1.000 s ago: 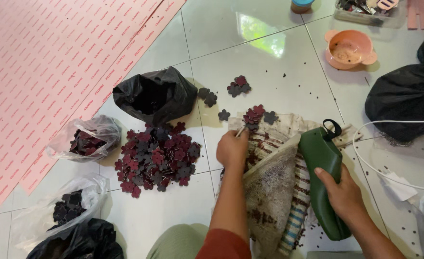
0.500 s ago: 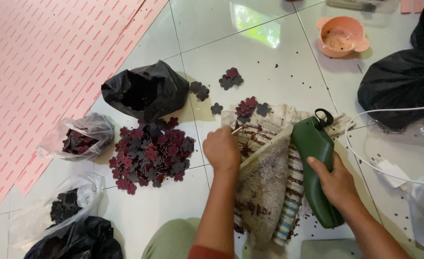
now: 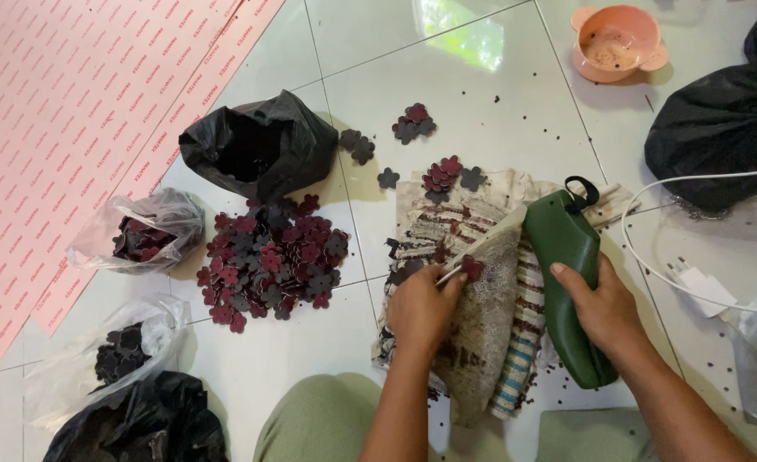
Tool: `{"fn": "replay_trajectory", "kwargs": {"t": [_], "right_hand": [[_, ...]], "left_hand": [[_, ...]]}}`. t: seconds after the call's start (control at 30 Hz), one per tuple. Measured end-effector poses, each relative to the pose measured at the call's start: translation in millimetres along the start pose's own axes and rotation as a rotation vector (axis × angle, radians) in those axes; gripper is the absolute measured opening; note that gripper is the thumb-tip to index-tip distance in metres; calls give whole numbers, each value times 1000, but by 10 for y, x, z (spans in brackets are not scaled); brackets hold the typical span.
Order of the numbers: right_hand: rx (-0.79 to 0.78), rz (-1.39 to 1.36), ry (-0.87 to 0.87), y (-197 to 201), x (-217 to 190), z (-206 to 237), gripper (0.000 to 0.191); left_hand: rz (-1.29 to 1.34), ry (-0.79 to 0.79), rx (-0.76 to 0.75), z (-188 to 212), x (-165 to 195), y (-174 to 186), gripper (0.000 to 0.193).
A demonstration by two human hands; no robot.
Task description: The person sits on the floor and repeatedly applies hot glue to small flower-shaped decorations using a glue gun. They pick up each piece, apply glue, and place it on a cloth. The process is repeated for multiple pieces.
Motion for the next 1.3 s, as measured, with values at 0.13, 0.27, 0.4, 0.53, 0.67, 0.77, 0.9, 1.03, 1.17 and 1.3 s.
{"fn": "replay_trajectory", "kwargs": {"t": [0.13, 0.27, 0.4, 0.53, 0.67, 0.77, 0.9, 1.03, 1.17, 1.3], "right_hand": [[21, 14, 54, 10, -44, -19, 72], [9, -22, 39, -7, -25, -37, 71], [14, 10, 68, 1, -25, -62, 71], [22, 29, 69, 13, -9, -83, 72], [24, 26, 88, 16, -29, -93, 73], [-11, 35, 13, -11, 24, -103, 74], [7, -1, 79, 21, -43, -106, 73], [18, 11, 71, 40, -31, -119, 71], [7, -13, 49, 41, -18, -133, 70], [8, -40, 65, 52, -37, -131, 67]], "left_hand": [[292, 207, -69, 6, -272, -146, 36], [1034, 121, -2, -115, -190, -235, 17], [1348, 55, -9, -39, -74, -450, 12], [1264, -36, 108, 27, -23, -474, 12], [1302, -28, 141, 16, 2, -448, 11], [1299, 0, 95, -1, 44, -491, 11], [1271, 112, -7, 22, 46, -637, 15], [1149, 55, 56, 36, 34, -551, 14], [970, 31, 175, -3, 3, -331, 17], [610, -71, 164, 23, 116, -184, 20]]}}
Point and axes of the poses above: each hand's wrist, its own z-axis away from the middle knuckle, its own y-axis out of the back of the hand, x = y × z, the point moved 9 cm from there along -z, towards the middle knuckle, and after that the axes turned 14 degrees about x, right-handed, at the moved point
